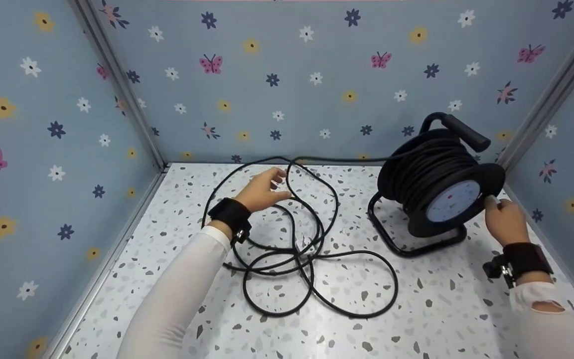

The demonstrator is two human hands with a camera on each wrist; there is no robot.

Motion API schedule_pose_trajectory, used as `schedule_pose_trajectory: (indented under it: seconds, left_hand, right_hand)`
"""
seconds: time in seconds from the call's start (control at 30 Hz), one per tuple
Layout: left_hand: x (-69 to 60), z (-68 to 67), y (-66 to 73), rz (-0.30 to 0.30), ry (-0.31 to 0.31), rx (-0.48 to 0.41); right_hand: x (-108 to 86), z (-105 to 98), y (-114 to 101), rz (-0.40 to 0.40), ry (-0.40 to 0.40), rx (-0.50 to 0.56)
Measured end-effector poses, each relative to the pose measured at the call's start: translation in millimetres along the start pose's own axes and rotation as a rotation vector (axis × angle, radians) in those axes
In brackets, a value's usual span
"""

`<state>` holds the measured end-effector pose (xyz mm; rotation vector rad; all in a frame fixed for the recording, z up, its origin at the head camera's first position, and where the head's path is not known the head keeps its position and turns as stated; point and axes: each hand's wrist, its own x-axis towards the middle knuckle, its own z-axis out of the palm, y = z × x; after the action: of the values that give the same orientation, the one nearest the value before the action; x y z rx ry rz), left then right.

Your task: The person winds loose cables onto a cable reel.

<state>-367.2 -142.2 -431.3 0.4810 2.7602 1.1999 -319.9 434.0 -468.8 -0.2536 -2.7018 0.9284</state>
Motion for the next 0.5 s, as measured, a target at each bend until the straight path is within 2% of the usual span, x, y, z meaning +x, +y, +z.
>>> schedule_pose_trajectory:
  seconds: [0.13,0.27,0.33,0.4,0.5]
  left_hand:
    - [-8.1,30.4,3.6,-0.010,-0.062,0.113]
    - [-17.4,71.0,14.7,0.066,-0.185,0.262]
    - [-20.6,93.7,20.0,0.111,-0.225,0.364]
    - [-21.8,115.5,22.3,0.152,-0.221,0.508]
    - [-21.8,140.9,22.1,0.174,-0.163,0.717]
  right_hand:
    - [-1.2,1,1,0.000,0.008,0.001]
    - [-1.3,1,2,-0.005,0.011,-0.006]
    - [-1.2,1,1,-0.001,0.007,-0.006]
    - [-0.7,0,0,0.000,-0.001,-0.008]
    - [-0.8,0,-1,0.002,-0.011,-0.002]
